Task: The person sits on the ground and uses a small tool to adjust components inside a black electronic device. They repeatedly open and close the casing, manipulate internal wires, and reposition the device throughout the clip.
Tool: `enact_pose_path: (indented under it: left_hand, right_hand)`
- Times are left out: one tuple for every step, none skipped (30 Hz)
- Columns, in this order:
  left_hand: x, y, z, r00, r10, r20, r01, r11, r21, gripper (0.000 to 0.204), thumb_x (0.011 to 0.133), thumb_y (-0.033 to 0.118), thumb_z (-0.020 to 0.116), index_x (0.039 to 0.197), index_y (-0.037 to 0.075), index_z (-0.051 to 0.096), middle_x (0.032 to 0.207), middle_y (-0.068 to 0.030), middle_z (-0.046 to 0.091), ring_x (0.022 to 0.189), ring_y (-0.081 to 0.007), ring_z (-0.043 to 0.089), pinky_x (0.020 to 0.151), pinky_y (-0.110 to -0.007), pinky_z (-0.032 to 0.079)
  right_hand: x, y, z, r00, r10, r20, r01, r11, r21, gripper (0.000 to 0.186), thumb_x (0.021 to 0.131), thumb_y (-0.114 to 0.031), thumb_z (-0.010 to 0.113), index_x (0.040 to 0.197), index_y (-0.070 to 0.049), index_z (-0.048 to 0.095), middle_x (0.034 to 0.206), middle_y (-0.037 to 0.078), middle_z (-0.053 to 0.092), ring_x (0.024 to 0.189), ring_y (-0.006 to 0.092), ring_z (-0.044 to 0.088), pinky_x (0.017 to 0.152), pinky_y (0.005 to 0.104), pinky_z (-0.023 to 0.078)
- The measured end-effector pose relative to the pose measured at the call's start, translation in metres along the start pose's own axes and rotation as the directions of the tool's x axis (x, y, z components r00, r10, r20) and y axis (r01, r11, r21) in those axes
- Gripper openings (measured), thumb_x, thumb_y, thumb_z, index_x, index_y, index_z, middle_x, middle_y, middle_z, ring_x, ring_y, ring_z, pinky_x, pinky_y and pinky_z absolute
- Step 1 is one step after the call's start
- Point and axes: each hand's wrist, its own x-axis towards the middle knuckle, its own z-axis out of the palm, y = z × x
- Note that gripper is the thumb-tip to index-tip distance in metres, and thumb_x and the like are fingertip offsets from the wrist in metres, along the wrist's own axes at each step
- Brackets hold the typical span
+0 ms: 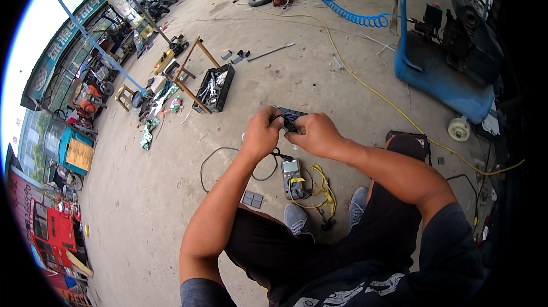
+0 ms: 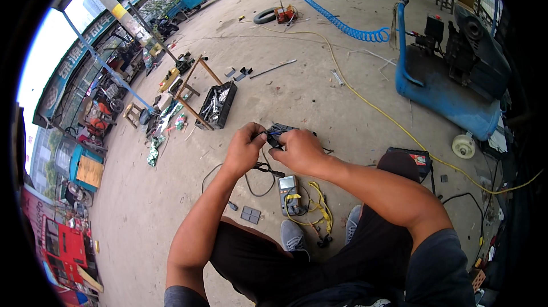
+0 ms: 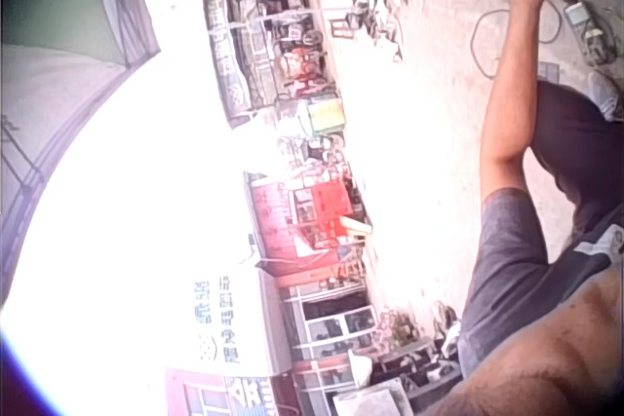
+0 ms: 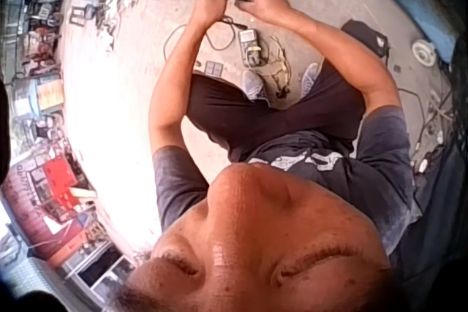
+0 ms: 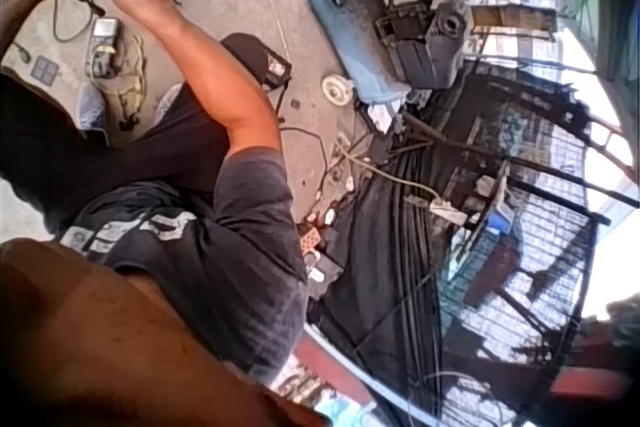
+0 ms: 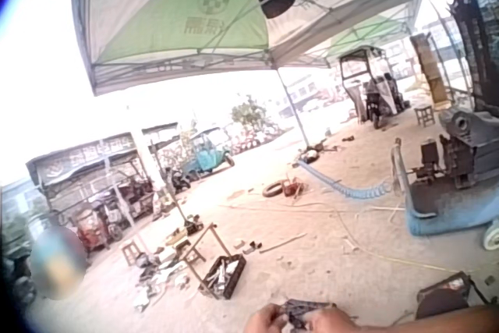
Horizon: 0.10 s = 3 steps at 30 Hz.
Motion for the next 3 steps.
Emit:
enact_pose_path:
  left_hand:
    - [0.0002, -0.0012, -0.0004, 1.000, -0.007, 0.004, 0.007, 0.999, -0.051, 0.013, 0.086, 0.009, 0.064, 0.094, -0.002, 0.064, 0.088, -0.0176, 0.070, 0.081, -0.0340, 0.067, 0.073, -0.041, 0.050]
    - [0.0003, -0.0018, -0.0008, 1.000, -0.014, 0.008, 0.015, 0.995, -0.103, 0.013, 0.086, 0.009, 0.065, 0.094, -0.001, 0.064, 0.089, -0.0158, 0.071, 0.080, -0.0325, 0.067, 0.073, -0.040, 0.050]
    - [-0.0001, -0.0027, -0.0007, 1.000, -0.016, 0.009, 0.017, 0.995, -0.103, 0.013, 0.086, 0.009, 0.065, 0.094, -0.001, 0.064, 0.089, -0.0158, 0.071, 0.080, -0.0325, 0.067, 0.073, -0.040, 0.050]
  right_hand:
    - [0.0024, 0.0013, -0.0036, 0.996, 0.057, 0.069, -0.062, 0.996, 0.064, 0.029, 0.076, -0.029, 0.077, 0.077, -0.002, 0.070, 0.060, 0.011, 0.063, 0.055, 0.0271, 0.062, 0.054, 0.0420, 0.046]
    - [0.0052, 0.0027, -0.0086, 0.984, 0.110, 0.140, -0.127, 0.984, 0.123, 0.028, 0.077, -0.029, 0.077, 0.076, -0.002, 0.070, 0.059, 0.011, 0.064, 0.054, 0.0250, 0.062, 0.053, 0.0416, 0.045]
    - [0.0051, 0.0030, -0.0076, 0.984, 0.111, 0.142, -0.129, 0.984, 0.124, 0.028, 0.077, -0.029, 0.077, 0.076, -0.002, 0.070, 0.059, 0.011, 0.064, 0.054, 0.0250, 0.062, 0.053, 0.0416, 0.045]
